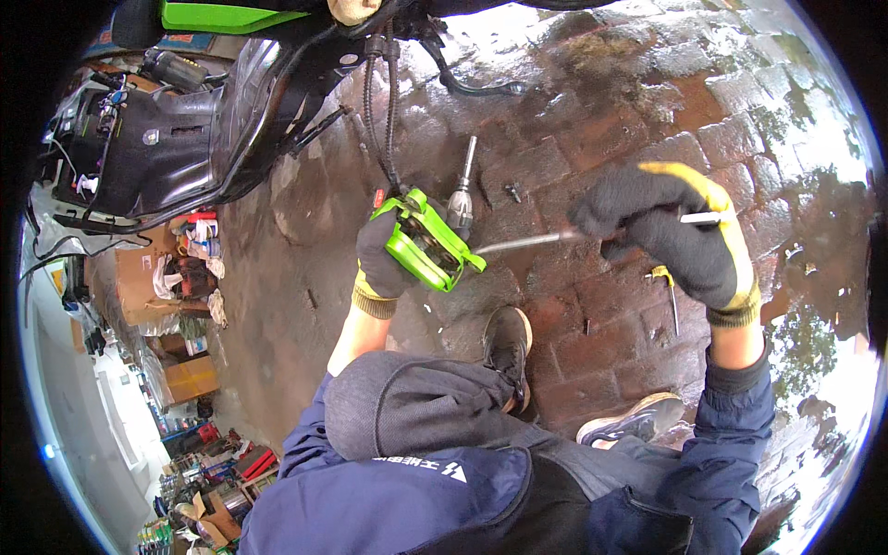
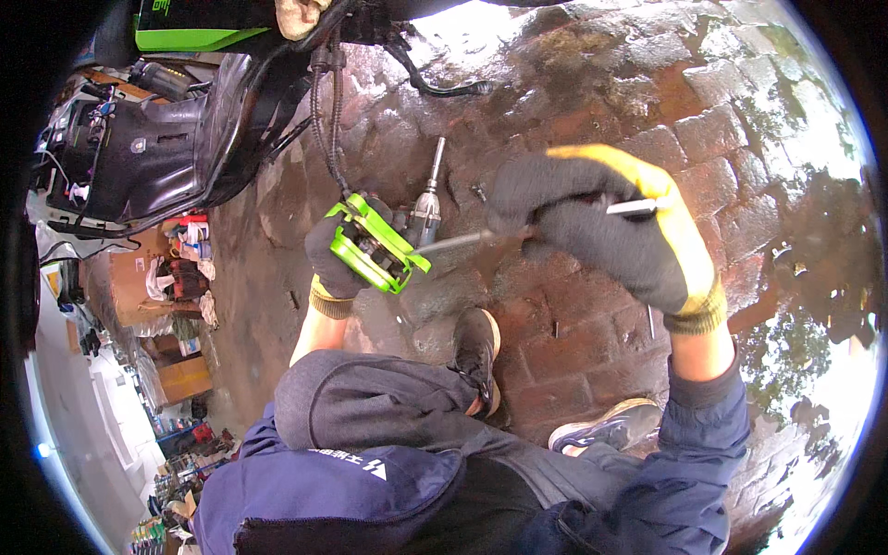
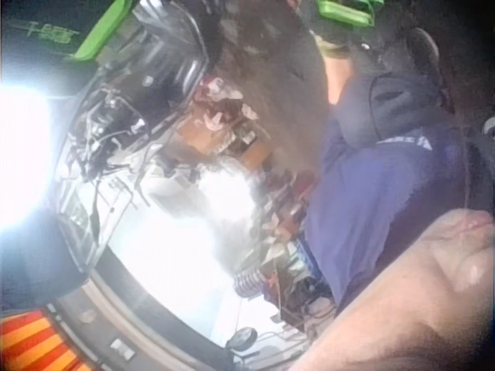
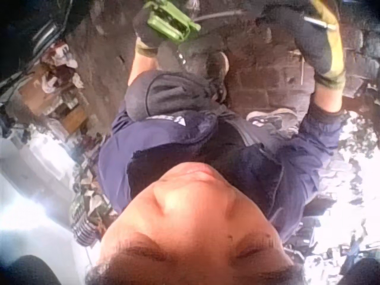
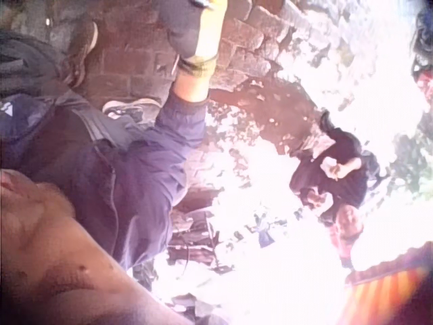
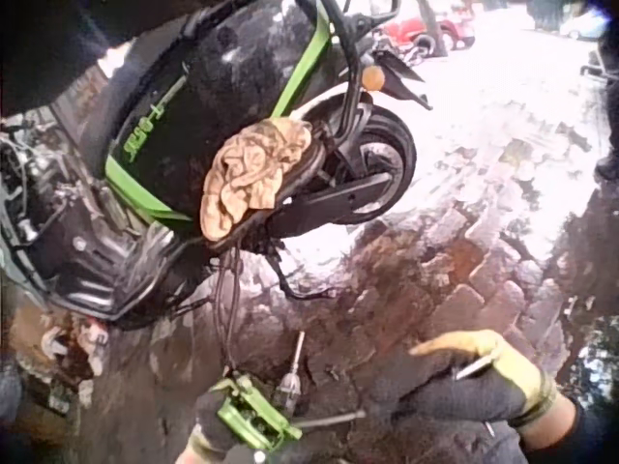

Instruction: The person sits on the floor and cleans a green scooter brake caliper with a cloth. They then retrieve a new brake pad from a shelf, open the package, and wipe the brake pad with the cloth.

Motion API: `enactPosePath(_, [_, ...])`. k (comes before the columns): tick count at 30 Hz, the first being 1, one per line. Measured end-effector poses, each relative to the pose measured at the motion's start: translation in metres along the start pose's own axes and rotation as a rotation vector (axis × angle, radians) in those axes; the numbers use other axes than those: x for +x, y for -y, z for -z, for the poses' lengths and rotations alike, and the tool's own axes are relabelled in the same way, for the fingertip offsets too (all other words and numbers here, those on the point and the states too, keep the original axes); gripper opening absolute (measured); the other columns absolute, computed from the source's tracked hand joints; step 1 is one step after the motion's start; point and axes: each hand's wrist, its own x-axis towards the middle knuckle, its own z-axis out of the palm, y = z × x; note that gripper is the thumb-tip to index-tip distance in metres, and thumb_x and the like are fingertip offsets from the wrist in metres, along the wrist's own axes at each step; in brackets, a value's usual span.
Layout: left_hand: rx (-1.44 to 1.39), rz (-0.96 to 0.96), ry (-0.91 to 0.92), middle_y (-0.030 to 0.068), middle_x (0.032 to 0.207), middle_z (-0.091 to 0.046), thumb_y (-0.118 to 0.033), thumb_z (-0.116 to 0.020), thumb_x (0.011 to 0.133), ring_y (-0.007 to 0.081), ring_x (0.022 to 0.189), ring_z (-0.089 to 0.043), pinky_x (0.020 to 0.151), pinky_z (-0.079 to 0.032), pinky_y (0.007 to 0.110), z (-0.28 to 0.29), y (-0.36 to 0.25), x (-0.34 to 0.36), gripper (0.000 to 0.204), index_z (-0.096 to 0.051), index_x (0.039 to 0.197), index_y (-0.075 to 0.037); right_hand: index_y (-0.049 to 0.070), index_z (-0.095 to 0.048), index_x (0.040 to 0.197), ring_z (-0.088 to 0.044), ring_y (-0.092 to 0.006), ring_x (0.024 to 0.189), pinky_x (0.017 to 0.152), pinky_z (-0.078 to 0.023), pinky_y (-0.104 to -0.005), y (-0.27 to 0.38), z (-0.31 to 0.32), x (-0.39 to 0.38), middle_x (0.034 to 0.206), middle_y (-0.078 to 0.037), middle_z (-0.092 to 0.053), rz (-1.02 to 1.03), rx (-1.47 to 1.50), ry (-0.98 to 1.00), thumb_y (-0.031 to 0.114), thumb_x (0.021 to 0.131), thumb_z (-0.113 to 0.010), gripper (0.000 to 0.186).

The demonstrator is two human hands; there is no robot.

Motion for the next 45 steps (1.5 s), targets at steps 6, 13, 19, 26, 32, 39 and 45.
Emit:
enactPosePath(6, [-0.004, 0.056, 0.072, 0.0093, 0.104, -0.062, -0.043, -0.063, 0.091, 0.0294, 0.104, -0.060, 0.105, -0.050, 0.050, 0.038, -0.001, 0.010, 0.053, -0.057, 0.126, -0.004, -0.007, -0.072, 0.112, -0.074, -0.0304, 0.106, 0.087, -0.063, -0.0407, -0.023, -0.015, 0.009, 0.112, -0.020, -0.075, 0.001, 0.053, -0.026, 0.001, 0.092, -0.065, 0.022])
enactPosePath(13, [0.134, -0.099, 0.260, 0.0093, 0.109, -0.062, -0.044, -0.084, 0.073, 0.0295, 0.102, -0.061, 0.095, -0.053, 0.047, 0.050, -0.003, 0.019, 0.094, -0.046, 0.149, -0.003, -0.002, -0.076, 0.110, -0.074, -0.0417, 0.106, 0.098, -0.057, -0.0495, -0.054, -0.010, 0.015, 0.112, -0.022, -0.076, 0.243, -0.274, 0.148, 0.011, 0.080, -0.081, 0.034])
enactPosePath(19, [0.191, -0.095, 0.151, 0.0134, 0.114, -0.065, -0.034, -0.081, 0.071, 0.0324, 0.107, -0.066, 0.100, -0.055, 0.048, 0.034, -0.012, 0.014, 0.097, -0.041, 0.153, -0.002, -0.003, -0.069, 0.128, -0.067, -0.0460, 0.121, 0.110, -0.049, -0.0579, -0.073, 0.003, 0.018, 0.131, -0.022, -0.071, 0.273, -0.234, 0.361, 0.064, 0.094, -0.052, 0.078])
enactPosePath(26, [0.211, -0.128, 0.132, 0.0144, 0.116, -0.065, -0.023, -0.074, 0.068, 0.0310, 0.104, -0.067, 0.095, -0.056, 0.042, 0.025, -0.013, 0.013, 0.094, -0.040, 0.154, -0.002, -0.003, -0.066, 0.132, -0.066, -0.0486, 0.122, 0.110, -0.048, -0.0610, -0.089, 0.009, 0.028, 0.133, -0.023, -0.070, 0.324, -0.108, 0.438, 0.058, 0.098, -0.049, 0.072])
enactPosePath(32, [0.248, -0.112, 0.042, 0.0132, 0.120, -0.064, -0.008, -0.065, 0.069, 0.0267, 0.108, -0.066, 0.096, -0.056, 0.039, 0.028, -0.012, 0.009, 0.088, -0.043, 0.154, -0.003, -0.006, -0.069, 0.123, -0.067, -0.0524, 0.116, 0.105, -0.050, -0.0634, -0.092, -0.009, 0.023, 0.122, -0.024, -0.072, 0.333, -0.174, 0.379, 0.069, 0.094, -0.049, 0.083])
enactPosePath(39, [0.222, -0.097, 0.040, 0.0089, 0.120, -0.061, -0.006, -0.065, 0.070, 0.0261, 0.109, -0.065, 0.095, -0.056, 0.041, 0.029, -0.009, 0.008, 0.086, -0.043, 0.154, -0.003, -0.004, -0.065, 0.130, -0.064, -0.0500, 0.123, 0.108, -0.048, -0.0585, -0.109, -0.016, 0.015, 0.131, -0.023, -0.070, 0.341, -0.171, 0.367, 0.058, 0.093, -0.053, 0.073])
enactPosePath(45, [0.338, -0.111, 0.029, 0.0157, 0.119, -0.064, -0.039, -0.079, 0.073, 0.0344, 0.112, -0.066, 0.098, -0.057, 0.052, 0.036, -0.003, 0.011, 0.089, -0.046, 0.149, -0.005, 0.001, -0.072, 0.119, -0.072, -0.0444, 0.113, 0.099, -0.056, -0.0523, -0.115, -0.010, 0.008, 0.118, -0.021, -0.075, 0.328, -0.204, 0.240, 0.020, 0.079, -0.081, 0.045])
